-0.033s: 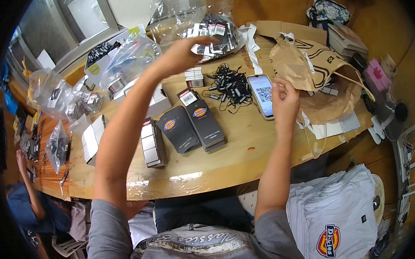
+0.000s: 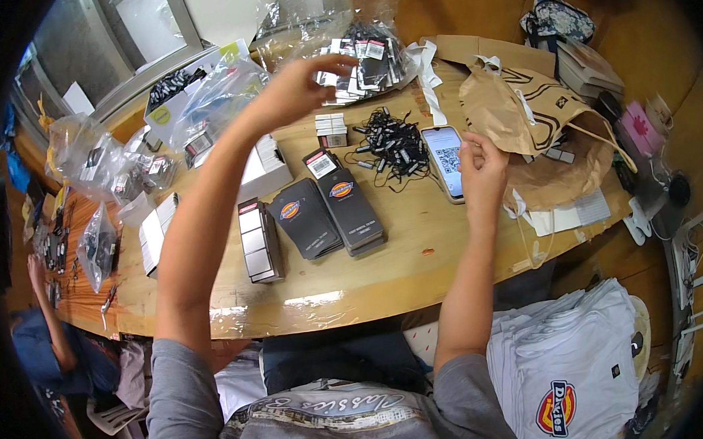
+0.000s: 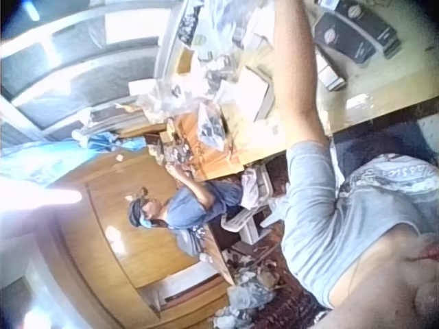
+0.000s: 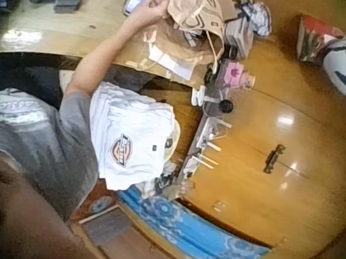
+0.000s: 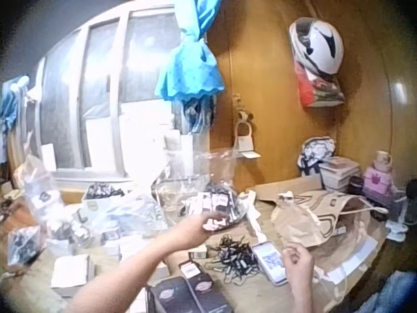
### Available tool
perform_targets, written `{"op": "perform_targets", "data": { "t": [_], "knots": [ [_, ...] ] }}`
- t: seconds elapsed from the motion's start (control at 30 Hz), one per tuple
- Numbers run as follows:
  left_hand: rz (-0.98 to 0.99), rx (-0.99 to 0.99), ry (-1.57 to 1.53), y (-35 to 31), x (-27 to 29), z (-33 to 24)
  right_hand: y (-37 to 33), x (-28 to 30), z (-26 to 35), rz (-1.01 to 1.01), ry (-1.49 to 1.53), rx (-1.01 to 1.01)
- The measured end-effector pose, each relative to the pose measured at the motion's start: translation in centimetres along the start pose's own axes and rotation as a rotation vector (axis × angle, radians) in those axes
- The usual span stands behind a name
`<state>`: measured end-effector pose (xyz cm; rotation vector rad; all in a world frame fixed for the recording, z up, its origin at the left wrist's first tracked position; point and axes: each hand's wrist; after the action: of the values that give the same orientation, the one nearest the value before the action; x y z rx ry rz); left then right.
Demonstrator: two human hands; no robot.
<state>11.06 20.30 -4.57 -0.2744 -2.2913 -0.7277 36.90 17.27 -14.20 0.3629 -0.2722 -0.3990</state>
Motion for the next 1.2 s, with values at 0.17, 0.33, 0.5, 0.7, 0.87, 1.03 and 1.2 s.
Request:
{"op": "perform_targets", "data": {
  "t": [0.17,0.33,0.5,0.7,0.87,1.03,1.2],
  "knots": [
    [-0.245,0.181,0.124,-8.9,6.8,-1.3,-0.9,-2.4,1.2,0.237,-0.087,0.123],
    [-0.064,0.34,0.303,-16.8,8.0,1.1,-2.0,-7.0,6.0,0.676,-0.03,0.212],
    [0.074,0.502,0.406,-19.3,4.3,2.7,-2.2,-12.3,8.9,1.104,-0.328,0.64],
    [0.055,0.52,0.57,-19.9,2.0,3.5,-5.0,-15.1,9.9,1.472,-0.681,0.868],
    [-0.07,0.556,0.459,-19.9,2.0,3.1,-5.5,-15.6,9.4,1.407,-0.729,0.904],
    [-0.367,0.486,-0.003,-20.0,1.2,4.4,-5.7,-15.3,9.5,1.385,-0.685,0.88],
    [-0.458,0.658,-0.697,-18.8,2.2,4.0,-5.3,-15.8,9.2,1.459,-0.704,0.797]
  ]
}}
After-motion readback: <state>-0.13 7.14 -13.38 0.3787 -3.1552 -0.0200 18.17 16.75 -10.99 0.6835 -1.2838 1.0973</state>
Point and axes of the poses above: each hand's wrist, its own y-axis towards the middle knuckle, its own x-axis out of the back of the hand, z = x × y, and after that the axes turned 2 degrees about -z, right-handed
